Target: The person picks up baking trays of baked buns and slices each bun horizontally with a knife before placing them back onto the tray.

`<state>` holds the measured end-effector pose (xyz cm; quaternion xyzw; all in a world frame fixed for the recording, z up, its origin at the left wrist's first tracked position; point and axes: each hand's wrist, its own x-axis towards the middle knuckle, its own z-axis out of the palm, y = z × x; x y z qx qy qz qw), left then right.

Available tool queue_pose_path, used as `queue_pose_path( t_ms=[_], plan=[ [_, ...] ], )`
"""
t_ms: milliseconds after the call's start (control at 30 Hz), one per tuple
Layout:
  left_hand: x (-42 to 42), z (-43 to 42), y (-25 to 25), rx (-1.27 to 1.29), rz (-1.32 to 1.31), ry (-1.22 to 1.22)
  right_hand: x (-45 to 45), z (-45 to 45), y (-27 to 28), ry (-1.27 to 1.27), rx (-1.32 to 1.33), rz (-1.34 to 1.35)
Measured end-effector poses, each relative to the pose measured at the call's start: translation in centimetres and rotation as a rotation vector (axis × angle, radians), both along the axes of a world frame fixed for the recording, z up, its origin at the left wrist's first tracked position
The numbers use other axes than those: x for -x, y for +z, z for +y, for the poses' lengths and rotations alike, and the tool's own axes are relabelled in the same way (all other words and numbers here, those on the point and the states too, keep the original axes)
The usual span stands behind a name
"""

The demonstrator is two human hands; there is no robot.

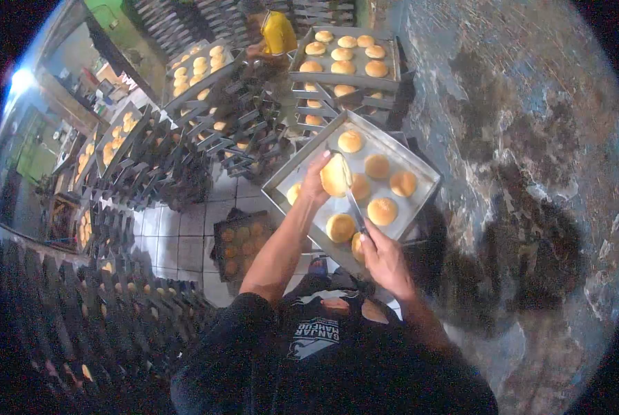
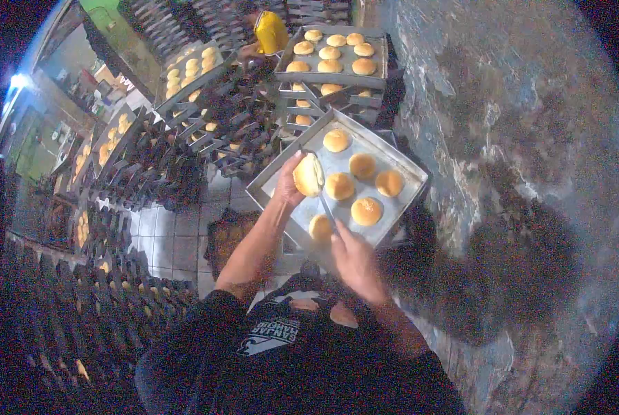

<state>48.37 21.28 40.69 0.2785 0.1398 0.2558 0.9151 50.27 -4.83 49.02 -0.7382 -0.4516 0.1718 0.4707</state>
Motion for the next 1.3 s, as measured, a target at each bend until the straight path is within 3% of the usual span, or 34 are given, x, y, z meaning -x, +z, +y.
queue_pose_path(
  t_ms=[167,333,467,533,633,833,900,1033,1133,1200,1300],
  plan=[
    [-1.2,-2.0,-1.2,0.03,0.047,-0.016,-2.2,3.2,-1.1,0.002,0.016,0.092],
    [-0.4,1.0,-1.1,0.0,0.021,-0.012,-0.4,-0.6,-2.7,-0.003,0.1,0.067],
    [-1.7,-1.4,-2.2,-0.039,0.094,-0.032,-1.9,2.8,-1.8,-0.048,0.028,0.063],
    [-2.0,-1.5,-1.8,-0.025,0.108,0.029,-2.8,3.9,-1.0,-0.012,0.135,0.164],
    [-1.2,0.8,-0.8,-0.055,0.097,0.027,-1.4,1.4,-1.3,-0.017,0.172,0.002],
    [-2.1,-1.3,-2.4,-0.1,0.145,-0.075,-2.6,4.3,-3.0,-0.054,0.176,0.058],
    [-2.3,-0.6,-2.5,-0.064,0.142,-0.006,-3.2,5.5,-2.9,-0.031,0.241,0.192],
    [-1.4,2.8,-4.1,0.013,0.162,0.03,-2.2,3.6,-5.6,0.006,0.165,0.093],
    [-1.4,1.7,-5.1,0.034,0.171,-0.003,-2.2,5.1,-6.1,-0.019,0.305,0.279],
    [-2.1,1.0,-5.9,0.156,0.152,0.003,-3.3,7.9,-10.1,-0.007,0.171,0.224],
    [-2.6,3.2,-7.8,0.123,0.254,0.059,-3.8,9.5,-11.3,0.005,0.151,0.254]
  ],
)
